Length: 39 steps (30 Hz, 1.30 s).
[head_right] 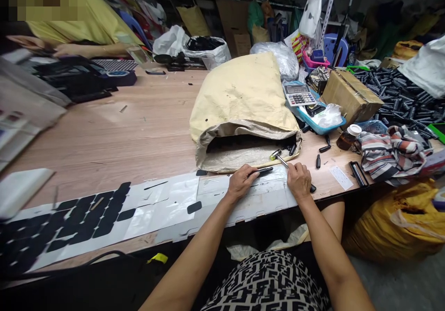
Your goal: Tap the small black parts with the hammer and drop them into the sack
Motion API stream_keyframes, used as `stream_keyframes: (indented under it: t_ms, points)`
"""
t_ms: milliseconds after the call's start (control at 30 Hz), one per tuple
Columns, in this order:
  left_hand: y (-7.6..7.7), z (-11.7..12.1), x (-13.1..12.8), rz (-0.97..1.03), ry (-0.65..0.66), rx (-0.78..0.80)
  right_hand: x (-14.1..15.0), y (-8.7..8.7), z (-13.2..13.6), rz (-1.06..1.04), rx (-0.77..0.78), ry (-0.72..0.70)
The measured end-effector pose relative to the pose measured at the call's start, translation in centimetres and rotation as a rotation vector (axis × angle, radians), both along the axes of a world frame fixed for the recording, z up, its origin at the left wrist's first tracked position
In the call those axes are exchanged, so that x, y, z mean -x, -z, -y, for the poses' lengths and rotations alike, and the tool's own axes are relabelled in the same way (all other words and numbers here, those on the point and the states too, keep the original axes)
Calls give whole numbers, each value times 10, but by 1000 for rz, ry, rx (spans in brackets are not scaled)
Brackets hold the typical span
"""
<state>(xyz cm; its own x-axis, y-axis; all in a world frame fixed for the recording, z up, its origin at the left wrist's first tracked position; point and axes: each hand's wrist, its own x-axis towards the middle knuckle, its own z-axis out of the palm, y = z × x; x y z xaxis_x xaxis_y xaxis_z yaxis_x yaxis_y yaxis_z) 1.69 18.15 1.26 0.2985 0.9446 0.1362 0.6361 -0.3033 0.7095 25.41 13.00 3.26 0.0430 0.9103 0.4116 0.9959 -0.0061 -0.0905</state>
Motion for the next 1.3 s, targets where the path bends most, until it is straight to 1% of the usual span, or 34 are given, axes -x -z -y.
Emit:
stream_keyframes:
  t_ms: [167, 433, 500, 567, 667, 733, 800, 900, 967, 1000, 1067, 1133, 1200, 1300]
  points:
    - [-1, 1, 1, 3, -8, 13, 3, 1, 1, 43, 18, 13]
    - [0, 0, 0, -38, 1, -22, 4, 0, 1, 63, 22, 31]
    - [-2, 0, 0, -40, 10, -19, 3, 2, 1, 63, 22, 32]
    - [-7, 5, 0, -18, 32, -13, 3, 2, 2, 61, 25, 34]
    - [-18, 29, 4, 73, 137, -5, 3, 3, 2, 63, 29, 39]
    - [-24, 56, 8, 149, 249, 2, 3, 4, 2, 68, 31, 40]
    - [-27, 86, 12, 187, 340, 2, 3, 4, 1, 68, 31, 41]
    - [-26, 125, 15, 82, 363, -70, 3, 6, 1, 63, 30, 37]
    - [-24, 138, 14, -1, 356, -122, 2, 7, 1, 64, 28, 34]
    - [-22, 139, 13, -17, 353, -135, 2, 7, 0, 65, 27, 35]
    - [-21, 128, 11, 12, 330, -143, 2, 8, 0, 68, 21, 39]
    - [-20, 99, 9, 82, 231, -132, 2, 7, 1, 69, 14, 42]
    - [-21, 56, 8, 144, 36, -97, 3, 6, 1, 69, 10, 40]
    - [-23, -19, 5, 90, -321, -65, 4, 4, 1, 63, 7, 31]
